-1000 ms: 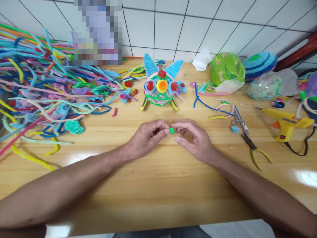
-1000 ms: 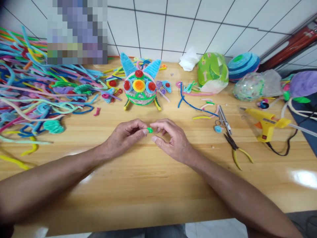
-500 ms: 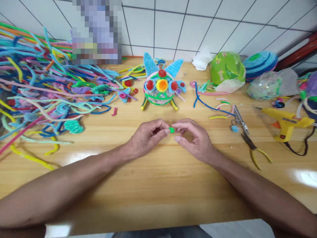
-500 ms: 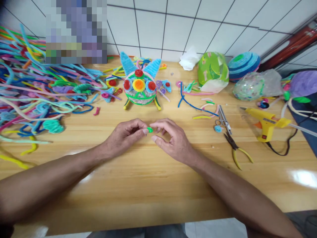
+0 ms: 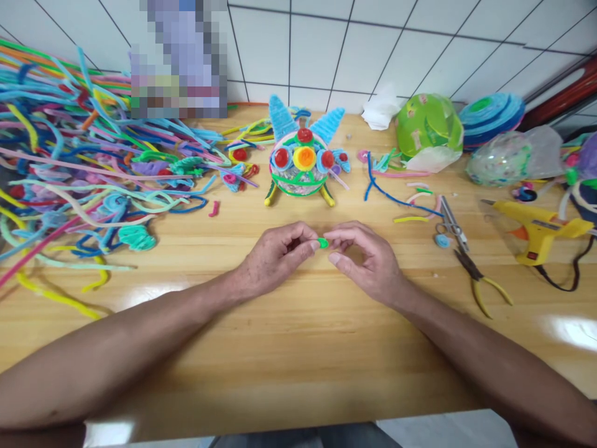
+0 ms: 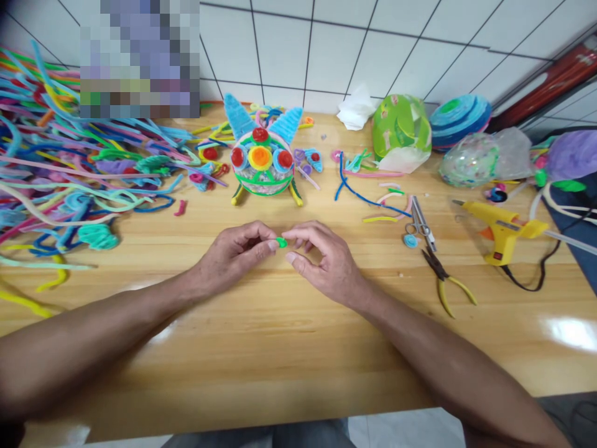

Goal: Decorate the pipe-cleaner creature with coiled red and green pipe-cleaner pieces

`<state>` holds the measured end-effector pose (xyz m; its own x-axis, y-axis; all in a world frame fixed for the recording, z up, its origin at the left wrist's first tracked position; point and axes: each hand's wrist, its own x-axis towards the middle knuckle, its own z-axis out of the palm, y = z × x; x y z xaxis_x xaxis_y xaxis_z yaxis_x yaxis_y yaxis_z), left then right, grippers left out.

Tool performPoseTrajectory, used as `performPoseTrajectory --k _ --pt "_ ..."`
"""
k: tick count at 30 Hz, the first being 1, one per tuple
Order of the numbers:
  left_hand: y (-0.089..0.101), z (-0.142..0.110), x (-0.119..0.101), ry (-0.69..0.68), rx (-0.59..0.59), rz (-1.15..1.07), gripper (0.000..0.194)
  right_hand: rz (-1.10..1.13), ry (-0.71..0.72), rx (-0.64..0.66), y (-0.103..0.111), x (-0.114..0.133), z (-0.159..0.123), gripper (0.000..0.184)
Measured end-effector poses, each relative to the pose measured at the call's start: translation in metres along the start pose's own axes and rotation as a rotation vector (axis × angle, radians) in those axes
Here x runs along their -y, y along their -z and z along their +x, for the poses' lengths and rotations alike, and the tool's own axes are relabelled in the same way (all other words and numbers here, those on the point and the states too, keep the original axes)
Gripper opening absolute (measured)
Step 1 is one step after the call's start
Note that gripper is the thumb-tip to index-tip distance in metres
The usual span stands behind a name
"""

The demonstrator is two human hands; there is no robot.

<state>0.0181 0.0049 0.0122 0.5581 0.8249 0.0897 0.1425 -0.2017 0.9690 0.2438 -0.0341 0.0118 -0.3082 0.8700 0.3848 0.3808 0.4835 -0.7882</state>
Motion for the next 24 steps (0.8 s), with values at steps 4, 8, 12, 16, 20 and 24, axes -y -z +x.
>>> performPoseTrajectory --k 4,8,12,16,20,24 --pt "0.0000 -0.0005 0.0004 -0.001 -0.003 -0.006 0.023 -0.003 -0.002 -0.006 0.0000 -0.0006 -0.0001 0.024" --pt "-0.0001 -0.0006 0.0002 0.003 -0.007 -0.021 0.022 -0.003 0.003 -0.010 0.0000 -0.0007 -0.0002 0.025" --pt "-0.0004 0.0001 -0.0010 0.001 -0.010 -0.027 0.021 -0.004 0.006 -0.015 0.0000 0.0000 0.0002 0.025" --pt "-0.0004 -0.0002 -0.0014 0.004 -0.013 -0.033 0.020 -0.008 0.019 -0.017 0.0001 0.0003 0.0004 0.024" --pt "-0.0001 -0.0012 -0.0008 0.015 -0.017 -0.036 0.021 -0.012 0.023 -0.018 0.0002 0.0007 0.0005 0.024" --pt "-0.0001 -0.0013 -0.0010 0.011 -0.017 -0.043 0.020 -0.026 0.021 -0.016 0.0004 0.0007 0.0004 0.023"
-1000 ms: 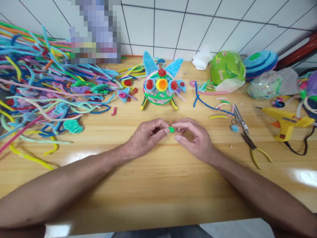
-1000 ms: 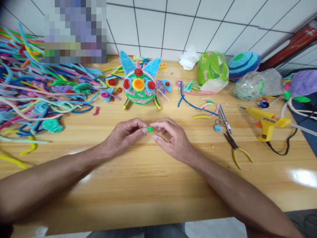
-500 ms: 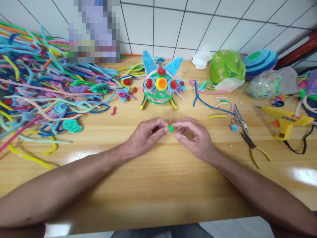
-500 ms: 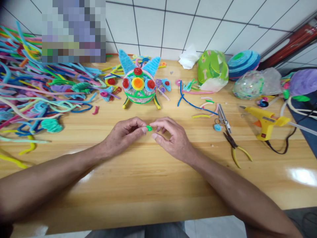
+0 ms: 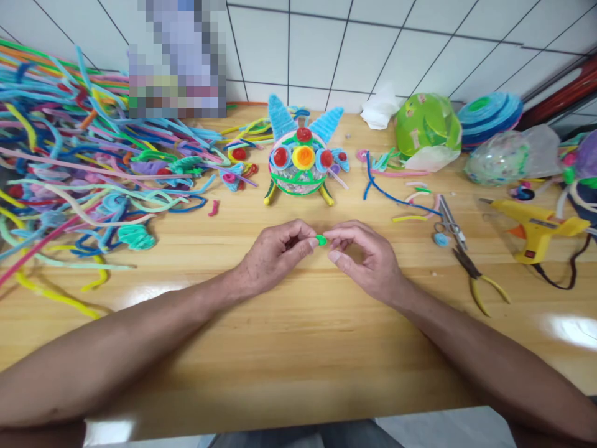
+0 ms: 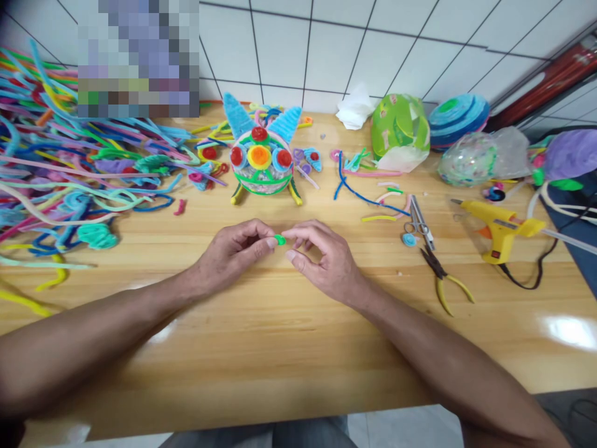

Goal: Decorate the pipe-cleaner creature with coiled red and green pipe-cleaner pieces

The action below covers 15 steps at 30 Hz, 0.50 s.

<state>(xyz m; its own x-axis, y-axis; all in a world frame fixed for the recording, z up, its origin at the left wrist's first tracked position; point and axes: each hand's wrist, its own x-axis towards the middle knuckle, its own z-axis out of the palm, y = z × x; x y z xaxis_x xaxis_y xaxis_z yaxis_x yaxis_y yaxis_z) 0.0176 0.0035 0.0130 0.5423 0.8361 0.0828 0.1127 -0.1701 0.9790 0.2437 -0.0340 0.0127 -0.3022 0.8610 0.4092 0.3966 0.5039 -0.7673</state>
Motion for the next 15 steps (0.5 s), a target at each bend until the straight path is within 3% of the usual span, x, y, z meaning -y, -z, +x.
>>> performPoseTrajectory --k 15 --pt "-0.0004 0.0009 0.0020 -0.007 -0.009 -0.008 0.019 0.006 0.003 -0.001 -0.0003 -0.0014 -0.0008 0.025"
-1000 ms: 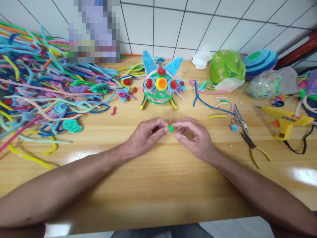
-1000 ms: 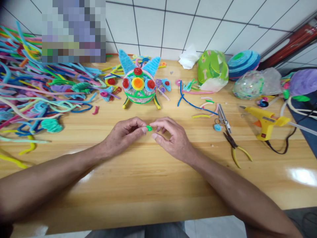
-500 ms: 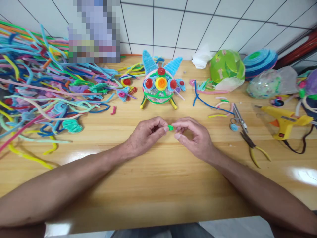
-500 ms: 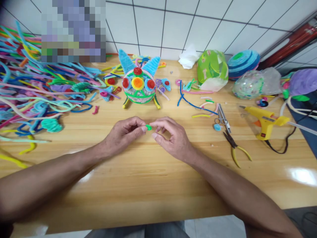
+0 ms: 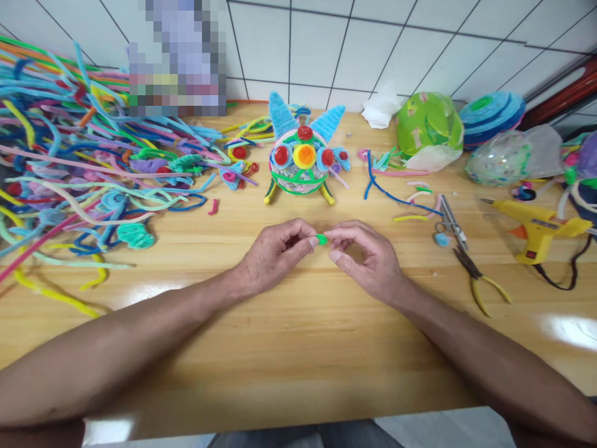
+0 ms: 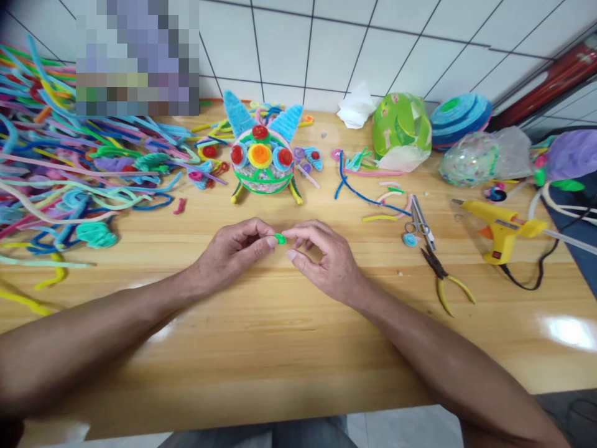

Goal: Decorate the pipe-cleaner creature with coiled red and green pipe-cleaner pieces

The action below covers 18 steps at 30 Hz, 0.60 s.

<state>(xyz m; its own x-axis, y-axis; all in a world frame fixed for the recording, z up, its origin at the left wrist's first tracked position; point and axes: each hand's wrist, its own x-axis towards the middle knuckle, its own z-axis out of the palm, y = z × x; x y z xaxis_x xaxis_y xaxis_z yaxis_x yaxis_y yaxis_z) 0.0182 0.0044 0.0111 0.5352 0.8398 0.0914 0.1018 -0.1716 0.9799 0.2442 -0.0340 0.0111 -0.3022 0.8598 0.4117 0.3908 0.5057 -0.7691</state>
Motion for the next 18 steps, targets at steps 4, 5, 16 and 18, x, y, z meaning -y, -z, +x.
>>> performPoseTrajectory --k 4,5,16,18 --pt "0.0004 -0.0005 0.0005 -0.002 -0.005 -0.003 0.018 0.003 -0.006 0.001 -0.0001 -0.0002 -0.0003 0.025" --pt "0.0003 -0.0005 0.0008 -0.003 -0.004 -0.003 0.018 0.004 -0.006 -0.001 -0.0001 -0.0003 -0.0004 0.026" --pt "-0.0003 -0.0001 0.0016 -0.022 -0.002 0.000 0.016 0.006 0.001 -0.003 -0.0001 0.0002 0.0005 0.025" --pt "-0.0001 -0.0002 0.0008 -0.019 0.001 0.003 0.016 0.005 0.005 -0.004 -0.0003 -0.0002 0.0005 0.025"
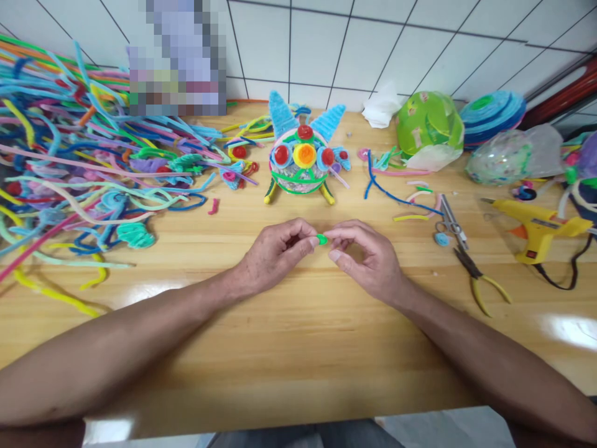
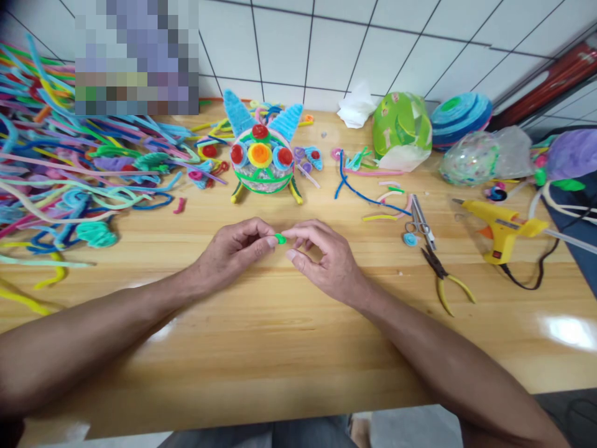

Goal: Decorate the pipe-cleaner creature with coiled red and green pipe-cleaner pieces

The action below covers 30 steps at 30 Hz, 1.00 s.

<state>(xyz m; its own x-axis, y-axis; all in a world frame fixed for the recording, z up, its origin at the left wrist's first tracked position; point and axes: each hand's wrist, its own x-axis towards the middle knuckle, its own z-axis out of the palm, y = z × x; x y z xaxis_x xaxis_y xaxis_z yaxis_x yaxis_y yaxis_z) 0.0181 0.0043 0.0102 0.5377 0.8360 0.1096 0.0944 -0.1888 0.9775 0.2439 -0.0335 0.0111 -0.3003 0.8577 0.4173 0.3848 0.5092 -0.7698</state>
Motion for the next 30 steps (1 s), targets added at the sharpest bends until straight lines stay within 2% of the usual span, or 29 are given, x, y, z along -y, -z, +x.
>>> performPoseTrajectory --k 30 --pt "0.0002 0.0003 -0.0013 0.016 0.008 0.010 0.022 -0.018 -0.012 0.005 0.0000 0.0002 0.0000 0.021"
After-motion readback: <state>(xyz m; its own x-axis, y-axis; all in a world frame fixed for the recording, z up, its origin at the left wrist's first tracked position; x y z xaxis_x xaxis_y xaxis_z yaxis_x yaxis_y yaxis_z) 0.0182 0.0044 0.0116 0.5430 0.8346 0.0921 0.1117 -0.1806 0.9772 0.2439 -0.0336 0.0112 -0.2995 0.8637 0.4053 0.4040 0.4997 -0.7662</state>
